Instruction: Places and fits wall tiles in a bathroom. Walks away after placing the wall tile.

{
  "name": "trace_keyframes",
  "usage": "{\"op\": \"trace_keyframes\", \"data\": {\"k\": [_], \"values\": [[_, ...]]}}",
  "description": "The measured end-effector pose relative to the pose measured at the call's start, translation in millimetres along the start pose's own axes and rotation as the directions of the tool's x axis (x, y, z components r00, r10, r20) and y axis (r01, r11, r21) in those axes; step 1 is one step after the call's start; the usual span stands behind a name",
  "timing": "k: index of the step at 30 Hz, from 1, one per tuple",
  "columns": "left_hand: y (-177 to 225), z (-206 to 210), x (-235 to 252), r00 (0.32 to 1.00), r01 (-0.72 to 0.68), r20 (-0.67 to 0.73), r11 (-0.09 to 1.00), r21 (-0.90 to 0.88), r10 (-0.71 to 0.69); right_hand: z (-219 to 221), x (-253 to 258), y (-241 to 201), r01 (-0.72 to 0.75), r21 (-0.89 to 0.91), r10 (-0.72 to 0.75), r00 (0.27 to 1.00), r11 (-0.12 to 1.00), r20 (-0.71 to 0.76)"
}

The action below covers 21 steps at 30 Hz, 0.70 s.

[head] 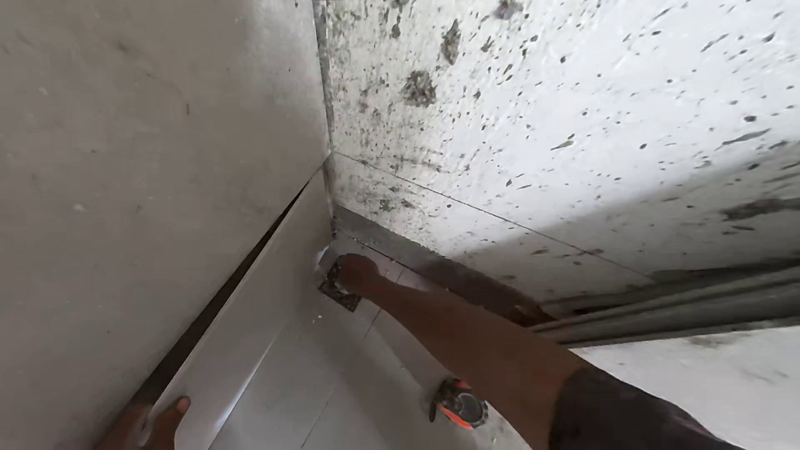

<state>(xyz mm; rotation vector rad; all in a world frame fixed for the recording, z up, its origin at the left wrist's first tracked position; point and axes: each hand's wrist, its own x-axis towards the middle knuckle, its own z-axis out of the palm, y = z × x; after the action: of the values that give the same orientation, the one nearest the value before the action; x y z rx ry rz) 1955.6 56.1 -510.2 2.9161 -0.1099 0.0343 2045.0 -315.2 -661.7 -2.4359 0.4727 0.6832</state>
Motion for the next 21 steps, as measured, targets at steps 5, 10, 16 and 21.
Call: {"op": "trace_keyframes", "data": {"k": [5, 10, 16, 21], "values": [[28.9, 5.1, 10.5, 0.999, -0.029, -0.019, 0.999, 0.035, 0.029, 37.7, -5.0, -0.7, 0.146, -0.049, -0.151, 0.976, 0.988, -0.155], [23.8, 13.0, 19.8, 0.99, -0.101, -0.09, 0.993, 0.065, 0.107, 39.2, -16.6, 6.0, 0.208, -0.032, -0.21, 0.961, 0.978, -0.178], [24.8, 7.7, 20.0, 0.996, -0.086, -0.023, 0.996, 0.02, 0.087, 21.9, -54.5, -22.9, 0.564, 0.014, -0.429, 0.644, 0.826, -0.634], [16.6, -8.5, 14.7, 0.99, -0.101, 0.104, 0.994, 0.051, 0.095, -6.6, -78.0, -72.1, 0.742, -0.123, -0.545, 0.358, 0.659, -0.758]]}}
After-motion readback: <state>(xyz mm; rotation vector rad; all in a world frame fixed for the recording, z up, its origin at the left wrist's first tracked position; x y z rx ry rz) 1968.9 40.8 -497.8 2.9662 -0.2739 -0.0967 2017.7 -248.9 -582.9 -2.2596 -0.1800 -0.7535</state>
